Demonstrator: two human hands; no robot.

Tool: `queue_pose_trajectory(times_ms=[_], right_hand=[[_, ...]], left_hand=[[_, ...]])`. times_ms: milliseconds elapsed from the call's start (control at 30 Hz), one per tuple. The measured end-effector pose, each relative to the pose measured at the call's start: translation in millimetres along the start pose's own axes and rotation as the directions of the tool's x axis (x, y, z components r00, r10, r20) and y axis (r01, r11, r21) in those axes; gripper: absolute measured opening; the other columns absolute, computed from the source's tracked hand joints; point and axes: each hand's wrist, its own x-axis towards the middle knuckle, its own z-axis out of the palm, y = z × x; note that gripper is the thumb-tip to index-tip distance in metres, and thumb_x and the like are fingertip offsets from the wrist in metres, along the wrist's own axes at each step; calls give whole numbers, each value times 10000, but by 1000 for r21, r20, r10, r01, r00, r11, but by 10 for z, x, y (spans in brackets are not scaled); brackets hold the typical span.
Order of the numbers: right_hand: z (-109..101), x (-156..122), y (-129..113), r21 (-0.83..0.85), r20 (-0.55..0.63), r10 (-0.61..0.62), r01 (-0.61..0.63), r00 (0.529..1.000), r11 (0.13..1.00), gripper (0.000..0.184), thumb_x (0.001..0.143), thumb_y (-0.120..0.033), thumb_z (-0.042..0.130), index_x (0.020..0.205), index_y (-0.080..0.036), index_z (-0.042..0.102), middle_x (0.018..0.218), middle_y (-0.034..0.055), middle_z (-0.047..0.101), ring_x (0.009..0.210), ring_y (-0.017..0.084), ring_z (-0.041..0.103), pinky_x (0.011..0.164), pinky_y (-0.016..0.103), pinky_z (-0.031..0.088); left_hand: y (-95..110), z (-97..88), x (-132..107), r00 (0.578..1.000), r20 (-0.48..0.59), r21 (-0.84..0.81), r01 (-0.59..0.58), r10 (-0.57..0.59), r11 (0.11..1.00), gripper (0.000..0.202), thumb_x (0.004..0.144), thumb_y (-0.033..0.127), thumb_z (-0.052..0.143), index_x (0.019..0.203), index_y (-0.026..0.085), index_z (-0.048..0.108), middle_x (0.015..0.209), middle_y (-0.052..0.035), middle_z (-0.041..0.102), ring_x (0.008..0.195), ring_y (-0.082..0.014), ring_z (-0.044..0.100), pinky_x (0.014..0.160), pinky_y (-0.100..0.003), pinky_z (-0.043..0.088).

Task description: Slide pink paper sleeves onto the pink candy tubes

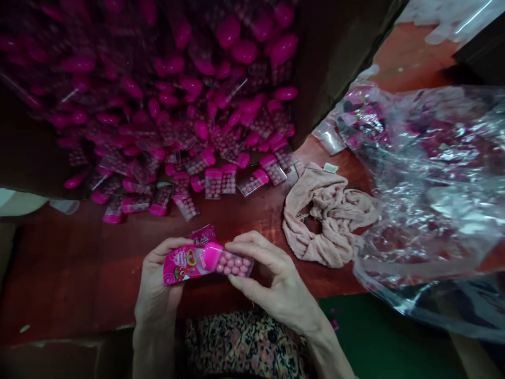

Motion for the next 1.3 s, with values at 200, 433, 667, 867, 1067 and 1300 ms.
queue_pose_trajectory(times_ms=[200,433,667,867,1067,1300], right_hand=[[69,21,-35,-74,-105,-21,13,994,997,387,753,-144,682,1103,-298,625,971,10,653,865,142,626,755,243,525],[189,25,-103,-235,-205,-181,131,962,963,363,748,-117,676,1087,-243,649,894,18,663,766,130,623,687,233,551],[336,15,-99,-321,-268,-223,132,937,938,399,750,-85,649,1121,-231,633,922,24,675,810,146,633,703,239,559],[304,25,-61,-186,-286,-167,116,944,976,407,733,-105,673,1095,-290,648,864,-18,685,754,133,642,649,212,560],[389,18,-39,-276,-318,-211,123,924,953,377,762,-78,629,1101,-241,654,850,31,648,742,146,629,645,253,558],[426,3,-44,-226,-314,-252,186,915,956,396,757,-45,618,1095,-249,656,859,39,628,766,150,624,651,272,551]], left_hand=[[6,-22,-21,991,127,-80,-38,48,996,297,559,338,766,792,157,729,711,-52,729,612,-152,673,611,-215,543],[-10,23,-177,998,65,-243,-12,28,970,520,574,597,687,855,161,723,813,-98,736,765,-239,686,684,-317,560],[-130,263,-169,996,-73,-250,34,-54,968,167,625,156,757,779,195,704,763,-15,736,723,-100,676,740,-165,507],[-120,297,-123,991,4,-284,132,-137,950,232,625,192,764,843,144,700,837,-68,736,792,-159,679,771,-241,521],[-201,347,-134,981,59,-304,193,-183,933,256,741,341,668,856,114,703,967,-116,716,852,-179,663,781,-282,519],[-234,306,-121,968,144,-381,248,-208,891,311,703,439,676,818,153,712,878,-70,714,881,-184,642,841,-302,494]])
